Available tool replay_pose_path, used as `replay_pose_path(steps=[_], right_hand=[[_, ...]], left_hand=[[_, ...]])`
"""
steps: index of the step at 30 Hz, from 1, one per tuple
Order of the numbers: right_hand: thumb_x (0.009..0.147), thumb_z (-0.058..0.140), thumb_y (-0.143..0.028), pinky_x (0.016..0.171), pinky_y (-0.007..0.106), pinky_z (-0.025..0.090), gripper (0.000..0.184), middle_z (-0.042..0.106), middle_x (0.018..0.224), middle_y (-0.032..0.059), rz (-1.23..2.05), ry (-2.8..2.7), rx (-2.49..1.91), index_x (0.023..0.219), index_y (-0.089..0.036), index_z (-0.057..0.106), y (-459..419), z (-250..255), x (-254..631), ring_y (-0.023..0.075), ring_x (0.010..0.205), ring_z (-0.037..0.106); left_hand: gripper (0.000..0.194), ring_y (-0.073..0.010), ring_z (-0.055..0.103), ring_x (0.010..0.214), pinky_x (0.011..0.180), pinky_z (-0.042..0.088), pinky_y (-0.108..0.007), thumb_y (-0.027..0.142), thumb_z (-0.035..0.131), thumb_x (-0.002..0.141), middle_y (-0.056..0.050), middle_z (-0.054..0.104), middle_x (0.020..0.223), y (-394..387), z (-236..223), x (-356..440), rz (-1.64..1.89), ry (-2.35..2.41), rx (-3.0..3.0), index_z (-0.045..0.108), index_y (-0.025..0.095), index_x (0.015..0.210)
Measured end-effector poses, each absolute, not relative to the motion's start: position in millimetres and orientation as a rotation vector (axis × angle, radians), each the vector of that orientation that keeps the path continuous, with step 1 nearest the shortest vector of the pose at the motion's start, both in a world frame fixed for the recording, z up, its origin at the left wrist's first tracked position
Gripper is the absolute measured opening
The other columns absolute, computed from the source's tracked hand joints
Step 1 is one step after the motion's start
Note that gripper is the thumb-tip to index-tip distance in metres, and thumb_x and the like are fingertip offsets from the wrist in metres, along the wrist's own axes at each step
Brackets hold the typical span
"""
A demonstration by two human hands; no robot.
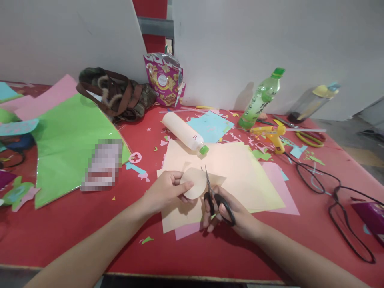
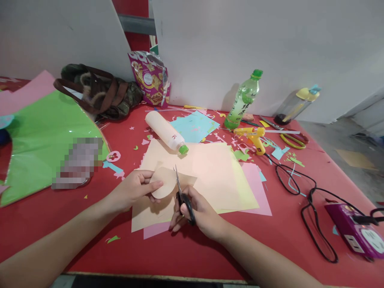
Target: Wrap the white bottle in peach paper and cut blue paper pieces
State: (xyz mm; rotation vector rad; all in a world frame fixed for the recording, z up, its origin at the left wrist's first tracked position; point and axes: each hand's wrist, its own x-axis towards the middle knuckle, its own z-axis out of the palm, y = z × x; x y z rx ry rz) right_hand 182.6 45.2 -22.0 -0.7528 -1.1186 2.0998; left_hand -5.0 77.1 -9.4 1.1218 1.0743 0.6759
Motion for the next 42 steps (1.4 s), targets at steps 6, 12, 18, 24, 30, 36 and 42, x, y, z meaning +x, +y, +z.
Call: replay_pose_path(steps=[6,12,18,24,30,36,42], right_hand=[[0.068,0.057,-0.047,0.044,0.023,0.049,0.037,0.051,0.060,-0.0047,2.059,-1.136,-0.902,0.075,-0.019,0.035,45.7,-22.3,183.1,0.0126,0.053,0.061],[0.068,0.058,-0.047,0.040,0.021,0.046,0.037,0.055,0.049,-0.0046,2.052,-1.143,-0.963,0.072,-0.018,0.035,46.7,-20.3,183.3,0.0112,0.045,0.059],[0.065,0.059,-0.047,0.037,0.020,0.045,0.038,0.056,0.045,-0.0051,2.026,-1.137,-1.016,0.068,-0.019,0.034,48.0,-19.1,183.1,0.0101,0.041,0.057],[0.065,0.061,-0.046,0.034,0.018,0.044,0.040,0.054,0.044,-0.0073,2.055,-1.101,-1.017,0.066,-0.020,0.030,47.3,-19.8,181.3,0.0097,0.039,0.056],[0.066,0.060,-0.046,0.036,0.020,0.045,0.039,0.056,0.050,-0.0059,2.080,-1.110,-0.972,0.067,-0.020,0.031,44.7,-20.2,180.7,0.0102,0.042,0.058],[0.063,0.061,-0.049,0.041,0.023,0.047,0.042,0.055,0.051,-0.0045,2.095,-1.124,-0.938,0.071,-0.019,0.032,44.8,-19.8,182.7,0.0125,0.049,0.059],[0.067,0.059,-0.046,0.041,0.021,0.046,0.038,0.056,0.051,-0.0037,2.089,-1.152,-0.927,0.070,-0.019,0.033,45.6,-20.2,183.7,0.0111,0.048,0.059]], left_hand=[[0.020,-0.0099,0.058,0.048,0.048,0.047,-0.020,0.031,0.057,0.071,-0.002,0.063,0.059,77.5,-10.3,-6.7,0.666,1.085,1.147,0.059,0.011,0.073],[0.023,-0.0114,0.060,0.054,0.052,0.049,-0.021,0.033,0.057,0.070,-0.004,0.065,0.068,78.9,-7.9,-7.9,0.692,1.151,1.147,0.058,0.011,0.077],[0.026,-0.0120,0.059,0.056,0.052,0.050,-0.022,0.036,0.058,0.069,-0.004,0.064,0.068,80.4,-7.7,-9.9,0.789,1.190,1.138,0.059,0.011,0.079],[0.022,-0.0103,0.057,0.057,0.052,0.046,-0.019,0.035,0.060,0.068,0.001,0.062,0.062,79.7,-8.1,-10.1,0.936,1.289,1.147,0.059,0.014,0.074],[0.024,-0.0098,0.056,0.058,0.051,0.041,-0.017,0.036,0.057,0.071,0.000,0.063,0.067,79.0,-9.1,-8.9,0.865,1.296,1.173,0.060,0.014,0.079],[0.020,-0.0081,0.052,0.051,0.046,0.038,-0.017,0.034,0.056,0.070,0.001,0.061,0.063,77.4,-3.5,-7.6,0.783,1.331,1.272,0.059,0.014,0.073],[0.022,-0.0074,0.049,0.049,0.045,0.037,-0.016,0.036,0.055,0.070,0.002,0.058,0.058,77.1,-3.7,-9.7,0.765,1.315,1.354,0.059,0.014,0.072]])
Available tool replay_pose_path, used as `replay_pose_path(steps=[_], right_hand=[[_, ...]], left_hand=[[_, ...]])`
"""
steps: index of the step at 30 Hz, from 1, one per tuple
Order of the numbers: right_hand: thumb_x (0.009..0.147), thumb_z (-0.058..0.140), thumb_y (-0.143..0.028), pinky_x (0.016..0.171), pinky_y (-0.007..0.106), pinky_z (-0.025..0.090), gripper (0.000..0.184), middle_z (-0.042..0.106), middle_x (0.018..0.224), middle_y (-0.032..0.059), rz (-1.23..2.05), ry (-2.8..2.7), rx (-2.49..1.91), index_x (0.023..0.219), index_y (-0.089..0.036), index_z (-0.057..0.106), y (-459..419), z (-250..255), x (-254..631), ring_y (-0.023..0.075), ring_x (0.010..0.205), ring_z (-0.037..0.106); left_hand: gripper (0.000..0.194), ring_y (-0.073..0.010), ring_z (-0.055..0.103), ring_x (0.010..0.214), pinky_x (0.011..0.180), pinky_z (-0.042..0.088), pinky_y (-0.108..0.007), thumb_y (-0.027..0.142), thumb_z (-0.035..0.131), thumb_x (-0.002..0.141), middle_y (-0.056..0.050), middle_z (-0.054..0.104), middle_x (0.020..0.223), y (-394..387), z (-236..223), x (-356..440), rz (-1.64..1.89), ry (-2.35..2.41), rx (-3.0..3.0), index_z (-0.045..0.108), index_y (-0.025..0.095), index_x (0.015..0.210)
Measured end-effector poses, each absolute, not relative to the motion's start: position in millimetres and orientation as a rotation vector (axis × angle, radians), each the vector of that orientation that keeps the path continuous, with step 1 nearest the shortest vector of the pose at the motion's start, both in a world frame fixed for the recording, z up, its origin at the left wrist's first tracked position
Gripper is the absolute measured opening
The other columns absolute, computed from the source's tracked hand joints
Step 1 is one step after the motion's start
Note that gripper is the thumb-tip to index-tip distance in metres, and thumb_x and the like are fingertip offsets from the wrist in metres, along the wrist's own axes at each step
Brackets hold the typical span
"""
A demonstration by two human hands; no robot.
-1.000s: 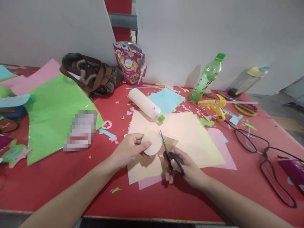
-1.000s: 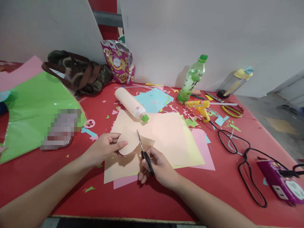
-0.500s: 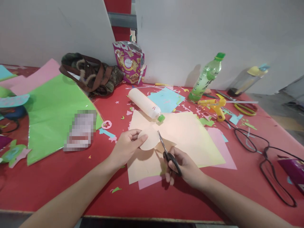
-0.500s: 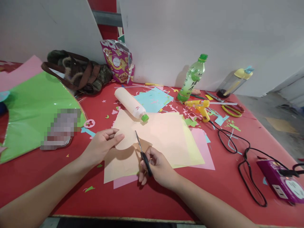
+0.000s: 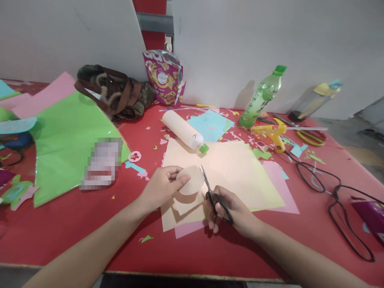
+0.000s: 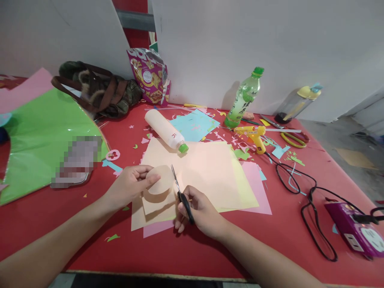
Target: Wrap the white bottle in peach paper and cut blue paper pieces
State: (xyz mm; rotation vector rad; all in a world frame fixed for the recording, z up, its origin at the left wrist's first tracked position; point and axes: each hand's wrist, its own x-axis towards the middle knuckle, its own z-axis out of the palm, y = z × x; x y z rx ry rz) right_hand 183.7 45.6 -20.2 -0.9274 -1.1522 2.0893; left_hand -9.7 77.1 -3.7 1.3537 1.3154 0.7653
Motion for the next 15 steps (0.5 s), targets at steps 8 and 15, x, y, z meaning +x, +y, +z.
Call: replay_pose_path(steps=[8,15], right_hand=[[0.065,0.061,-0.044,0.035,0.017,0.044,0.039,0.053,0.044,-0.0079,2.087,-1.117,-1.021,0.065,-0.020,0.030,46.9,-17.7,181.9,0.0087,0.040,0.056],[0.067,0.060,-0.042,0.035,0.020,0.043,0.039,0.052,0.047,-0.0086,1.927,-1.049,-1.092,0.066,-0.021,0.027,48.3,-19.8,180.6,0.0098,0.039,0.055]], left_hand=[[0.028,-0.0096,0.052,0.054,0.047,0.039,-0.018,0.039,0.055,0.069,-0.001,0.060,0.065,79.1,-8.0,-10.9,0.824,1.342,1.313,0.060,0.013,0.080],[0.024,-0.0086,0.050,0.052,0.046,0.038,-0.018,0.037,0.055,0.068,0.001,0.057,0.061,79.4,-5.5,-9.2,0.814,1.372,1.340,0.057,0.013,0.074]])
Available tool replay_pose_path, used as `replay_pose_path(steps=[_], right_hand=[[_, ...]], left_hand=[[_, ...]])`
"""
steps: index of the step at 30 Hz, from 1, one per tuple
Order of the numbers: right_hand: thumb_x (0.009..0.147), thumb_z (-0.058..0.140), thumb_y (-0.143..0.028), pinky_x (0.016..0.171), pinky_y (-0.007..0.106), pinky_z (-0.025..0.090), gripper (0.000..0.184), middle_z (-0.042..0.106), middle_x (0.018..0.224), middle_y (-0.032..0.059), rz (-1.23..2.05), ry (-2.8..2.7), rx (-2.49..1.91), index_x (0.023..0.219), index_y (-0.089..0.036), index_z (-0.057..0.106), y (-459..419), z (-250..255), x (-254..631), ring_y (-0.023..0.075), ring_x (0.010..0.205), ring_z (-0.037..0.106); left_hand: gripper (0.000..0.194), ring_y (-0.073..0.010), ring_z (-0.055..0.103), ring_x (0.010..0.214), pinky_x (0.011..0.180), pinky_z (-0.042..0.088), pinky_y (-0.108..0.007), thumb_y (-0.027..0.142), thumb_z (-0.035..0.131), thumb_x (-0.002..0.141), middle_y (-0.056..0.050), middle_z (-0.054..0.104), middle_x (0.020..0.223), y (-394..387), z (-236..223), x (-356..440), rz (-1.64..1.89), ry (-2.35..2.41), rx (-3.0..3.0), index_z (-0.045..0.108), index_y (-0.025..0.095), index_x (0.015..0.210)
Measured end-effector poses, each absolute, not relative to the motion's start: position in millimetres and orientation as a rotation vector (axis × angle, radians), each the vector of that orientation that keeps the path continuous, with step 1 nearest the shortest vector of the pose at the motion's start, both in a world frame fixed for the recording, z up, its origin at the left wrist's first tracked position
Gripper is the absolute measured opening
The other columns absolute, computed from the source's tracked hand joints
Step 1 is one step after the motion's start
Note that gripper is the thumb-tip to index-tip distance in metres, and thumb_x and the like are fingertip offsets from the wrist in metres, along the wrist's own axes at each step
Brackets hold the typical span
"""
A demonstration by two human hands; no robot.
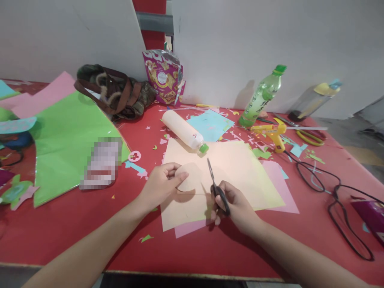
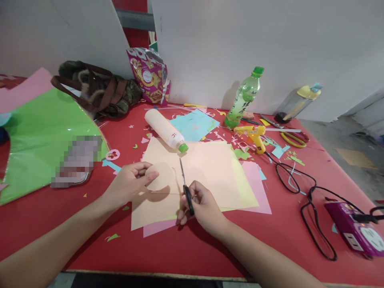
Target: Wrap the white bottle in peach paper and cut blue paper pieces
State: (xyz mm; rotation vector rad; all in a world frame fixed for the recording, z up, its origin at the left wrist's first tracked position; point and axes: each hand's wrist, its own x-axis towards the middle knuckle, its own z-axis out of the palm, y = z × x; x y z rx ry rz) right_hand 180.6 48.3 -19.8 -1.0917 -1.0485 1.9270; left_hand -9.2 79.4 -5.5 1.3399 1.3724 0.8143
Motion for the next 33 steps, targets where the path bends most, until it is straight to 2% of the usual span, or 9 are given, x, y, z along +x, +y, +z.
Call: replay_pose_path(steps=[3,6,9,12,18,23,26,29,33], right_hand=[[0.063,0.064,-0.040,0.041,0.023,0.045,0.040,0.054,0.060,-0.0067,1.816,-1.042,-1.028,0.068,-0.022,0.029,49,-20,181,0.0102,0.048,0.056],[0.057,0.069,-0.026,0.051,0.023,0.046,0.040,0.050,0.068,-0.0074,1.685,-1.042,-1.031,0.068,-0.021,0.031,51,-20,180,0.0077,0.057,0.054],[0.056,0.067,-0.013,0.053,0.019,0.040,0.037,0.048,0.067,-0.0082,1.585,-1.084,-1.104,0.066,-0.021,0.032,53,-22,178,0.0045,0.056,0.048],[0.056,0.064,-0.010,0.051,0.017,0.035,0.035,0.048,0.066,-0.0080,1.526,-1.126,-1.105,0.066,-0.021,0.032,55,-24,176,0.0044,0.056,0.045],[0.058,0.063,-0.014,0.050,0.018,0.035,0.032,0.047,0.067,-0.0072,1.399,-1.137,-1.130,0.066,-0.021,0.033,62,-26,174,0.0053,0.056,0.046],[0.062,0.062,-0.021,0.052,0.022,0.039,0.030,0.047,0.066,-0.0076,1.427,-1.077,-1.074,0.068,-0.021,0.032,69,-29,170,0.0063,0.054,0.049],[0.064,0.061,-0.026,0.054,0.023,0.041,0.030,0.047,0.065,-0.0080,1.475,-1.029,-1.022,0.071,-0.022,0.032,71,-32,165,0.0071,0.055,0.050],[0.066,0.060,-0.033,0.053,0.023,0.040,0.032,0.046,0.066,-0.0081,1.493,-0.977,-1.028,0.073,-0.023,0.031,72,-31,159,0.0066,0.053,0.050],[0.065,0.060,-0.042,0.052,0.021,0.039,0.036,0.043,0.069,-0.0076,1.494,-0.904,-1.021,0.074,-0.023,0.031,72,-27,151,0.0053,0.052,0.047]], left_hand=[[0.021,-0.0071,0.048,0.048,0.043,0.036,-0.017,0.034,0.056,0.067,0.003,0.055,0.057,76,-5,-5,0.708,1.311,1.353,0.056,0.014,0.071],[0.018,-0.0066,0.046,0.048,0.044,0.035,-0.016,0.033,0.058,0.066,0.004,0.052,0.054,73,-8,-1,0.627,1.260,1.400,0.056,0.015,0.070],[0.019,-0.0069,0.046,0.049,0.045,0.035,-0.016,0.033,0.060,0.065,0.005,0.051,0.053,71,-11,3,0.602,1.236,1.457,0.056,0.015,0.068],[0.018,-0.0081,0.049,0.053,0.048,0.039,-0.017,0.031,0.060,0.065,0.003,0.055,0.059,69,-13,6,0.641,1.193,1.431,0.056,0.015,0.069],[0.015,-0.0113,0.056,0.057,0.050,0.047,-0.021,0.029,0.054,0.070,0.000,0.056,0.064,69,-16,8,0.661,1.107,1.275,0.053,0.014,0.073],[0.019,-0.0152,0.061,0.061,0.054,0.051,-0.027,0.028,0.051,0.073,-0.004,0.060,0.073,75,-18,5,0.770,1.124,1.197,0.051,0.013,0.085],[0.028,-0.0165,0.063,0.060,0.053,0.051,-0.028,0.024,0.052,0.072,-0.002,0.061,0.070,79,-17,4,0.878,1.158,1.099,0.039,0.017,0.095],[0.032,-0.0153,0.064,0.061,0.057,0.051,-0.028,0.021,0.051,0.072,0.004,0.058,0.064,82,-14,4,1.011,1.157,1.008,0.029,0.021,0.095],[0.032,-0.0154,0.064,0.064,0.058,0.053,-0.030,0.023,0.054,0.070,0.004,0.054,0.073,86,-4,3,1.110,1.121,1.085,0.029,0.022,0.091]])
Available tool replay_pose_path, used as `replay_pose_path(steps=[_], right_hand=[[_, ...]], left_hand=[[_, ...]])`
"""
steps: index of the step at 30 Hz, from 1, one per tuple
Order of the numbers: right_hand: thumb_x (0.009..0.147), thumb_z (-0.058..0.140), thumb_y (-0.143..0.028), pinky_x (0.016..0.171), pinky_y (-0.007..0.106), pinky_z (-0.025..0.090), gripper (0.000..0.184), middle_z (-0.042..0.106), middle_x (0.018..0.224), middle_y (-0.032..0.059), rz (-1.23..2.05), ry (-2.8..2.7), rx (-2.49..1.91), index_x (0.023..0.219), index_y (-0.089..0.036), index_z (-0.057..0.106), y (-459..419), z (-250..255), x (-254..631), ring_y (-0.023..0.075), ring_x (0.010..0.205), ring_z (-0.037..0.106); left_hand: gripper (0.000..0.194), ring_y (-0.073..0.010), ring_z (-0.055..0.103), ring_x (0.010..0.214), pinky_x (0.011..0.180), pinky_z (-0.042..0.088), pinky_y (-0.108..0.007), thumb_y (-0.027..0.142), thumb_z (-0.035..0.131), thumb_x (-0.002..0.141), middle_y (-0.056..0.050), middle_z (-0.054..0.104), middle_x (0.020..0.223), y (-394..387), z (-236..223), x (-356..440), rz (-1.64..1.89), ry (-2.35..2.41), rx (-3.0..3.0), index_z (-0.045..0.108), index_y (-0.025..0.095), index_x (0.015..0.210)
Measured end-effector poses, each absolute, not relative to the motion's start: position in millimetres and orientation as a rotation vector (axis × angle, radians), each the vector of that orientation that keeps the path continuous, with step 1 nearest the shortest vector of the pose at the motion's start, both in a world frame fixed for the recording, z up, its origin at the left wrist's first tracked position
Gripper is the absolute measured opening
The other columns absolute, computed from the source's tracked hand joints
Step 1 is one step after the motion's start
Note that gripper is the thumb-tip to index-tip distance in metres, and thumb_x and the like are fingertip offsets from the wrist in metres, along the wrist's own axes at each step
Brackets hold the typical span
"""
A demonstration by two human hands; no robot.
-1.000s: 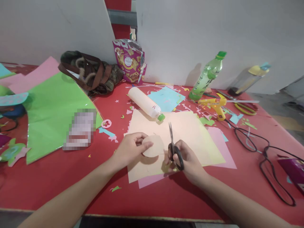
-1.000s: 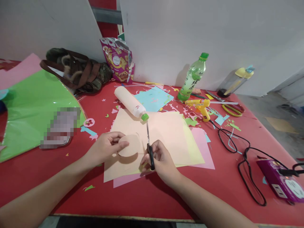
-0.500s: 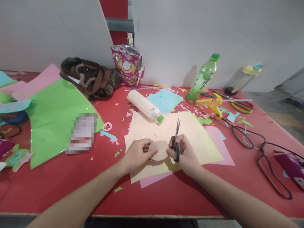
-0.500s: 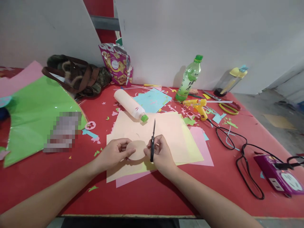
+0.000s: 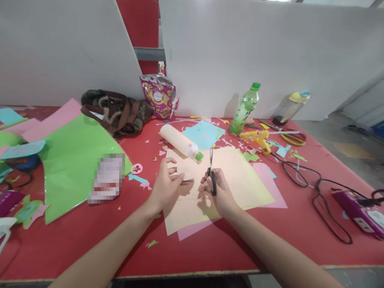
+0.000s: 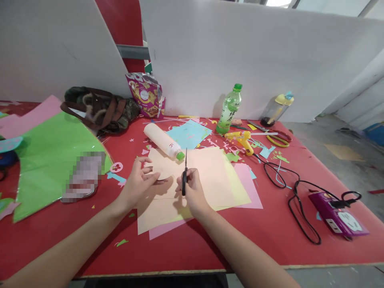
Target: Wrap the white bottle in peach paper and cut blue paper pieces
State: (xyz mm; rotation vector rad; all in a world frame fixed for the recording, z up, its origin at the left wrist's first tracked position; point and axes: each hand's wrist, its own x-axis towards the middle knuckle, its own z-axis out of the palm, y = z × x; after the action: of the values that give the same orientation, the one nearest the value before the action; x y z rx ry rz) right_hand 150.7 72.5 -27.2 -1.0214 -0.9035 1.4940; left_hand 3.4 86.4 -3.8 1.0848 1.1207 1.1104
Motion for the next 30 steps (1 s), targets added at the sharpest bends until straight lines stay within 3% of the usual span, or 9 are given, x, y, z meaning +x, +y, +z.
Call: replay_pose_path(steps=[4,14,23,30], right_hand=[[0.065,0.059,-0.045,0.052,0.023,0.041,0.035,0.041,0.072,-0.0060,1.542,-0.888,-0.956,0.076,-0.024,0.032,71,-24,146,0.0070,0.056,0.048],[0.066,0.058,-0.047,0.047,0.022,0.039,0.036,0.044,0.075,-0.0051,1.666,-0.917,-0.753,0.077,-0.025,0.033,71,-36,149,0.0075,0.055,0.048],[0.073,0.053,-0.045,0.047,0.022,0.041,0.028,0.046,0.078,-0.0036,1.724,-0.950,-0.644,0.081,-0.025,0.035,71,-43,152,0.0080,0.055,0.050],[0.069,0.055,-0.046,0.057,0.027,0.045,0.033,0.040,0.088,0.0012,1.697,-1.033,-0.737,0.084,-0.026,0.035,68,-38,160,0.0158,0.080,0.049]], left_hand=[[0.016,-0.0141,0.064,0.069,0.069,0.053,-0.029,0.028,0.053,0.071,0.001,0.054,0.083,97,12,5,1.137,1.157,1.259,0.045,0.016,0.080],[0.023,-0.0157,0.062,0.074,0.069,0.050,-0.027,0.024,0.052,0.072,-0.007,0.065,0.090,134,38,3,1.048,1.309,1.658,0.062,0.012,0.089],[0.025,-0.0177,0.062,0.078,0.071,0.050,-0.029,0.024,0.051,0.072,-0.009,0.066,0.093,138,43,0,0.888,1.335,1.690,0.062,0.012,0.091],[0.023,-0.0165,0.063,0.074,0.068,0.050,-0.027,0.022,0.052,0.069,-0.006,0.067,0.085,135,48,-5,0.791,1.346,1.700,0.060,0.016,0.090]])
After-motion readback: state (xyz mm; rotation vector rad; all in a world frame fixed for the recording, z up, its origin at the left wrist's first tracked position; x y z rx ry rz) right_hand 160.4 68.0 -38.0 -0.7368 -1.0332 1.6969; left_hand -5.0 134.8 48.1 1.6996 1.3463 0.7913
